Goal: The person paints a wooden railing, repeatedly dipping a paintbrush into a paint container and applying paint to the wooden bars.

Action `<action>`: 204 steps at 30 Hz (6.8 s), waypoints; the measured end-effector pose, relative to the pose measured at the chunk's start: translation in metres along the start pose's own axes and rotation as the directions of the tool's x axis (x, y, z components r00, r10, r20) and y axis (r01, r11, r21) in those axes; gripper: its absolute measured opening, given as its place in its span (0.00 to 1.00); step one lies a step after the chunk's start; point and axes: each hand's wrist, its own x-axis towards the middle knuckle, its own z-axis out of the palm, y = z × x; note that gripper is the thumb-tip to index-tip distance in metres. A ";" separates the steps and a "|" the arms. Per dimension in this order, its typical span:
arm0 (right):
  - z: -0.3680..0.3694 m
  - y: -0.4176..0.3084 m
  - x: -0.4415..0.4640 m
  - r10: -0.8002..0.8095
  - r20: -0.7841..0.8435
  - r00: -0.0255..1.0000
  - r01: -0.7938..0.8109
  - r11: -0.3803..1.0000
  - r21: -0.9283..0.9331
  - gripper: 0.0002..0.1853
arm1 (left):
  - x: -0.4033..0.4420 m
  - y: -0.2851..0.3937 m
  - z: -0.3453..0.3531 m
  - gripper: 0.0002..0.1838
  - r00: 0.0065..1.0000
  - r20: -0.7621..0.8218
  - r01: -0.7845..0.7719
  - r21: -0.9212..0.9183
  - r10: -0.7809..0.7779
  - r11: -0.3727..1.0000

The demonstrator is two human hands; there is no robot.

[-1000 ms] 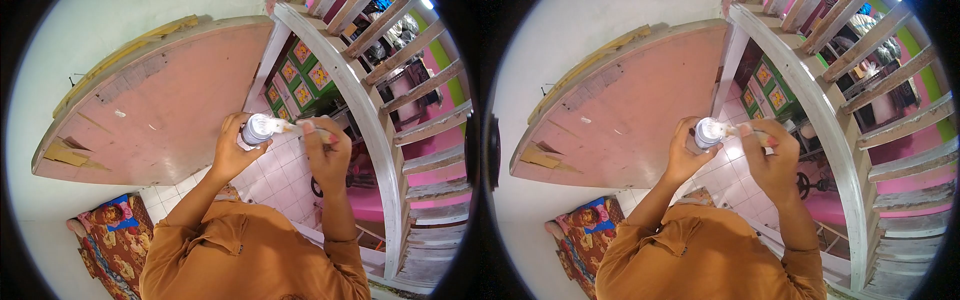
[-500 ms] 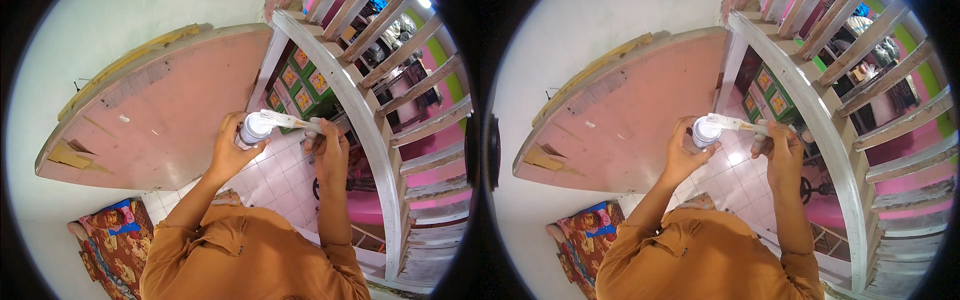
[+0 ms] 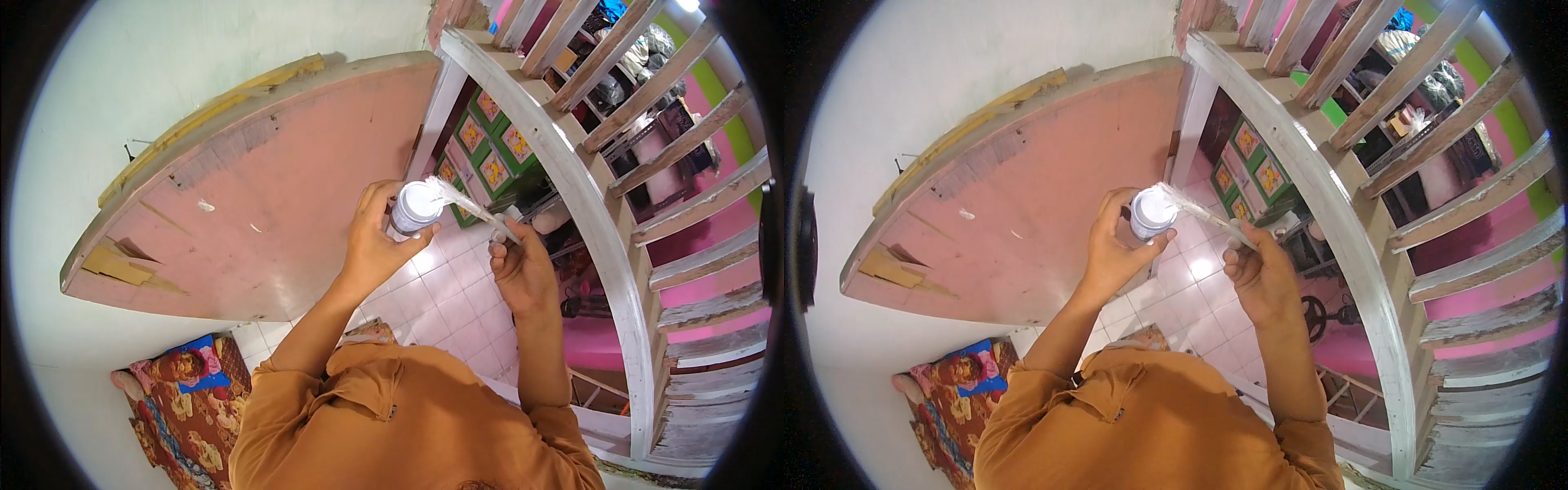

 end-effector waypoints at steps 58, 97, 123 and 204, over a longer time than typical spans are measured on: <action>0.230 -0.159 0.039 -0.869 -0.041 0.493 0.793 0.429 0.433 0.08 | -0.043 -0.019 -0.051 0.30 0.993 -0.083 0.081 0.013 -0.080 0.997; 0.235 -0.185 0.017 -0.895 -0.073 0.439 0.791 0.347 0.504 0.09 | -0.058 -0.023 -0.063 0.31 0.986 -0.142 0.100 0.071 -0.089 0.993; 0.219 -0.170 0.000 -0.913 -0.041 0.406 0.777 0.321 0.541 0.09 | -0.058 -0.027 -0.058 0.30 0.989 -0.088 0.126 0.051 -0.121 0.991; 0.212 -0.161 0.017 -0.951 -0.070 0.300 0.908 0.262 0.326 0.11 | -0.078 -0.031 -0.037 0.28 0.986 -0.109 0.129 0.004 -0.128 0.992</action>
